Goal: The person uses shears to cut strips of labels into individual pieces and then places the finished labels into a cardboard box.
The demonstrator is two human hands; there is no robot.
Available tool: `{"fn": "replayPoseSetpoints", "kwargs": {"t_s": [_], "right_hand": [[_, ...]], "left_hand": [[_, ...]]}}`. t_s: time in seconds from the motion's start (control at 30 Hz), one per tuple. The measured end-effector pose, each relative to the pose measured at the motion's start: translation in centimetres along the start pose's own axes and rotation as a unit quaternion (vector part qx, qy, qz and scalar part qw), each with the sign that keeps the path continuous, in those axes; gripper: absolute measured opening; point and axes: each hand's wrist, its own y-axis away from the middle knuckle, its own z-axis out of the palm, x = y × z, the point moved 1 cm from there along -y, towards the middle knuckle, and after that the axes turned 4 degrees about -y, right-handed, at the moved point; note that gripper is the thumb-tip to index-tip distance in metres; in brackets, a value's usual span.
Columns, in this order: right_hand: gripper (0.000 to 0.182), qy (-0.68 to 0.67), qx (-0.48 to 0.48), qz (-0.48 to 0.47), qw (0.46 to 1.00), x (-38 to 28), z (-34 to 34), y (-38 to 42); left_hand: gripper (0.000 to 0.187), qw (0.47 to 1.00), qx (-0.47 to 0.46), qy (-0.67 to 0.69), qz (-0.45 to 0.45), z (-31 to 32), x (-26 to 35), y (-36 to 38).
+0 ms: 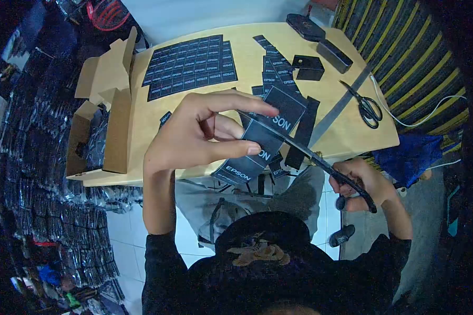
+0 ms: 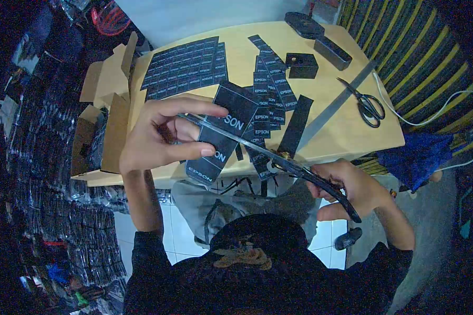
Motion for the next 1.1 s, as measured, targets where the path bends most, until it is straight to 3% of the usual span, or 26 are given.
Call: {"fn": "replayPoseSetpoints", "kwargs": {"t_s": [0.03,0.33,0.47,0.63,0.83,1.1], "right_hand": [[0.044,-0.009,0.0,0.007,1.0,-0.1,0.0,0.0],[0.043,0.002,0.007,-0.012,1.0,0.4,0.0,0.0],[0.041,0.036,0.01,-0.004,0.999,0.8,-0.2,0.2],[0.035,0.048,0.022,-0.032,0.998,0.7,-0.1,0.1],[0.03,0.113,0.04,-0.1,0.988,1.2,-0.1,-0.4],[0.028,0.089,0.047,-0.078,0.992,1.5,-0.1,-0.5]], "left_hand": [[0.042,0.999,0.001,0.004,-0.035,0.0,0.1,0.0],[0.043,1.0,-0.005,-0.028,0.003,-0.1,0.1,0.0],[0.042,1.0,-0.007,-0.011,-0.026,-0.1,0.1,0.2],[0.038,0.999,0.002,-0.025,0.029,0.0,-0.1,0.2],[0.045,1.0,-0.008,-0.011,-0.002,-0.2,-0.1,0.1],[0.044,1.0,-0.027,-0.01,-0.004,-0.3,-0.4,-0.2]]}}
